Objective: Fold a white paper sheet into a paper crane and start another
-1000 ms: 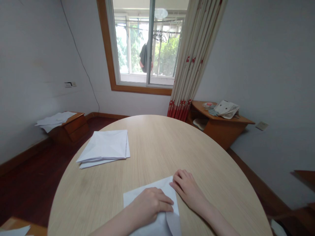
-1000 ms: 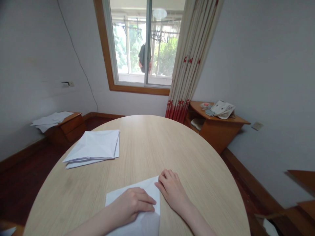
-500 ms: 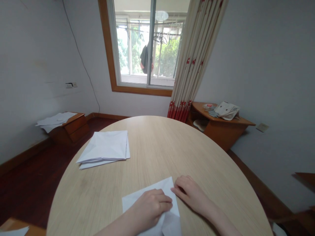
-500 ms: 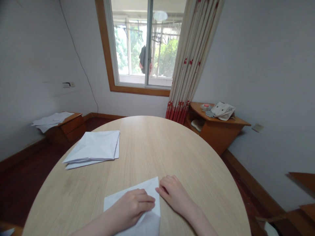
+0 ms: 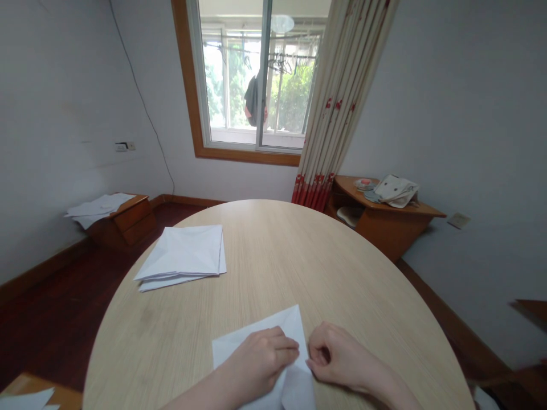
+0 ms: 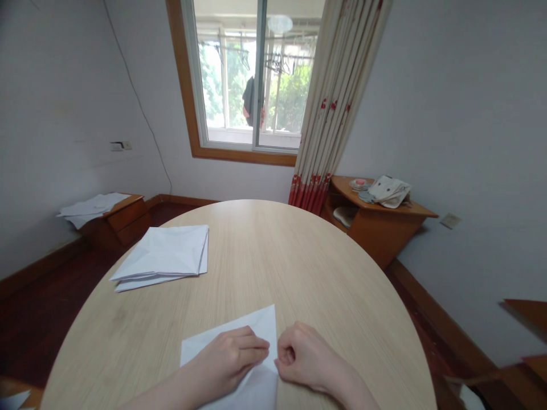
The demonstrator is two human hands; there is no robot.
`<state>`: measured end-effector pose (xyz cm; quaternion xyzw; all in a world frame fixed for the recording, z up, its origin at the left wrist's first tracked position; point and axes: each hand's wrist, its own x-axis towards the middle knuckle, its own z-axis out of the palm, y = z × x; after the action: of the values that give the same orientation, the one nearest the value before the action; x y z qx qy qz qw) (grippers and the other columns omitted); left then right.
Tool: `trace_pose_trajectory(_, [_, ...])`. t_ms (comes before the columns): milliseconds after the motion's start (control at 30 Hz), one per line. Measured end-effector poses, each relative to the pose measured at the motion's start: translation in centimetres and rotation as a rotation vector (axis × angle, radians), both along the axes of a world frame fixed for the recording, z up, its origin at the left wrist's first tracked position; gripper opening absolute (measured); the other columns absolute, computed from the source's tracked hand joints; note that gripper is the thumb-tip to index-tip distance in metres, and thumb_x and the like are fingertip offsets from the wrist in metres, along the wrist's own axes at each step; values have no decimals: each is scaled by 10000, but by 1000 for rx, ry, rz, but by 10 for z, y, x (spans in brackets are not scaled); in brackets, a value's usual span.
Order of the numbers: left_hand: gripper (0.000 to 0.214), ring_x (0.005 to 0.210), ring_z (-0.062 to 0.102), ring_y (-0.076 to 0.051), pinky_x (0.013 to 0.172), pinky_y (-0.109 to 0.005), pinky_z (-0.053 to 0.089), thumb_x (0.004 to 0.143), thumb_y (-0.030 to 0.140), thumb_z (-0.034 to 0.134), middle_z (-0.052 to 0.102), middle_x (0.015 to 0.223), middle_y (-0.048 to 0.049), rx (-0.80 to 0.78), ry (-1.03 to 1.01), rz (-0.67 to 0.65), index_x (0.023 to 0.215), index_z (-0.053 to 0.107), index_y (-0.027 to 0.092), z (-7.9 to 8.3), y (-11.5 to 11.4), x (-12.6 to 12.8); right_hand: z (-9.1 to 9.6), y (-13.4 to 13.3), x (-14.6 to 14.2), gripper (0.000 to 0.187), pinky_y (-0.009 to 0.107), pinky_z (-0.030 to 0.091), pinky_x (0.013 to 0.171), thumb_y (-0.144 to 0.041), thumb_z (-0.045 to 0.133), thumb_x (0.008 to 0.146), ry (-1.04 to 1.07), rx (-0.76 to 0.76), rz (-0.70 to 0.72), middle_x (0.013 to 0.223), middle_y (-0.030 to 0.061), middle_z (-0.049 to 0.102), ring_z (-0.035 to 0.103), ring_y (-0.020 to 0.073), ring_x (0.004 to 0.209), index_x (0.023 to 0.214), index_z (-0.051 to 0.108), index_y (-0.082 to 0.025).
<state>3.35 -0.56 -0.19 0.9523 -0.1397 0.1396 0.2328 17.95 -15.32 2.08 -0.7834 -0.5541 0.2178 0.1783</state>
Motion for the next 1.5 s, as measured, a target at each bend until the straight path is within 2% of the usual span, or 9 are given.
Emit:
trace_pose_trajectory(233, [174,951,587,-216,825,-317,499,922,168,509,673,1069,-63,-16,-5,93,1022,650,155,-2,1,0,-4,-3,1,194,203,357,585,-110,561,586,25,6,53,515,-36,496,525,138,662,460,434,-186])
trace_pose_trajectory(500, [153,971,595,-217,837,-328,507,900,165,547,659,1108,-51,-22,15,123,1005,657,176,-1,1,-1,-4,-2,-3,209,224,369,595,-97,522,597,-19,67,78,505,-41,496,502,133,604,451,412,-197])
trace_pose_trajectory(833, [141,952,609,-208,808,-313,509,885,181,586,658,1090,-37,-57,32,156,997,668,201,-7,1,-2,-14,6,1,223,220,280,533,-86,489,644,-217,122,17,552,-30,503,462,108,557,481,376,-189])
trace_pose_trajectory(1100, [143,949,611,-200,813,-306,502,906,198,556,663,1068,-37,-54,34,153,991,671,197,-6,1,-1,-20,11,15,242,226,303,531,-161,495,787,-256,202,-26,571,-26,545,476,111,540,552,454,-195])
trace_pose_trajectory(1500, [142,946,619,-197,822,-305,506,904,197,558,667,1066,-40,-58,37,154,983,676,198,-5,0,-1,-25,21,28,246,233,340,555,-236,500,828,-280,266,-130,616,-14,568,527,135,585,586,463,-209])
